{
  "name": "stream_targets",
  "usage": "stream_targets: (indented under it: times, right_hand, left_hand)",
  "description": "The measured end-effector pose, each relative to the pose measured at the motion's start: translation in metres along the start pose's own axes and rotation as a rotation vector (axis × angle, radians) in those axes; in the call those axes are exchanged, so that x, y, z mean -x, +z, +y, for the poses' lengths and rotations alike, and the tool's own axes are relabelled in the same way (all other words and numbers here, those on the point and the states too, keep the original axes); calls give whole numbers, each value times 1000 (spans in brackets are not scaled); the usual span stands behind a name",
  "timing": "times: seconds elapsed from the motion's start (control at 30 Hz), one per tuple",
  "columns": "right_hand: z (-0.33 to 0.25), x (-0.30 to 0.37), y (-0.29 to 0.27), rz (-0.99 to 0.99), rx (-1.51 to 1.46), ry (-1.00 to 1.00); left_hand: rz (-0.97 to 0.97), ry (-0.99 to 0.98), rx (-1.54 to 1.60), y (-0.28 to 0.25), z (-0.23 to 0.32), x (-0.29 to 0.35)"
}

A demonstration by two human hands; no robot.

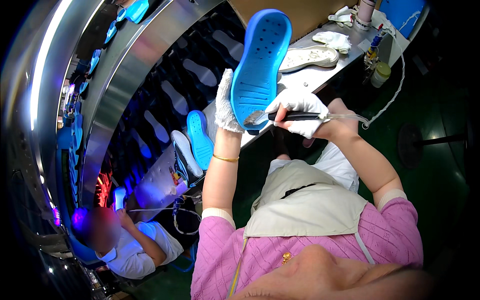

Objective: The person uses a cleaning tool to wipe the surface of several shoe soles, handling them one at a time and placing them back onto a conveyor belt.

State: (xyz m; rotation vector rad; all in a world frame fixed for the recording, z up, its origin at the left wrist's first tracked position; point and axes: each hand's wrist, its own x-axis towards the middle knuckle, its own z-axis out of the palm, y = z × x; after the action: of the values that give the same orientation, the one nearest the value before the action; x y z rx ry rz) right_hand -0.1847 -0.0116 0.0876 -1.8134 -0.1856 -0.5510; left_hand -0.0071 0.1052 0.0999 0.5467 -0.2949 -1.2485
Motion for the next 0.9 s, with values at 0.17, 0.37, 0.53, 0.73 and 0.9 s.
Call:
stream_targets:
  times: [0.17, 0.37, 0.53, 0.73, 0.9]
  right_hand:
    - [0, -8, 7, -133, -54, 338]
    - [-21, -21, -15, -318, 30, 370]
    - [-22, -22, -17, -217, -125, 366]
    - [-23, -15, -33, -252, -72, 644]
    - [-33, -2, -38, -91, -332, 505]
  left_hand:
    - [236, -38, -251, -3, 1, -6]
    - [313, -200, -382, -23, 2, -13]
    - [257, -260, -405, -21, 3, -12]
    - [229, -296, -529, -12, 8, -2]
    - [142, -226, -288, -8, 0, 8]
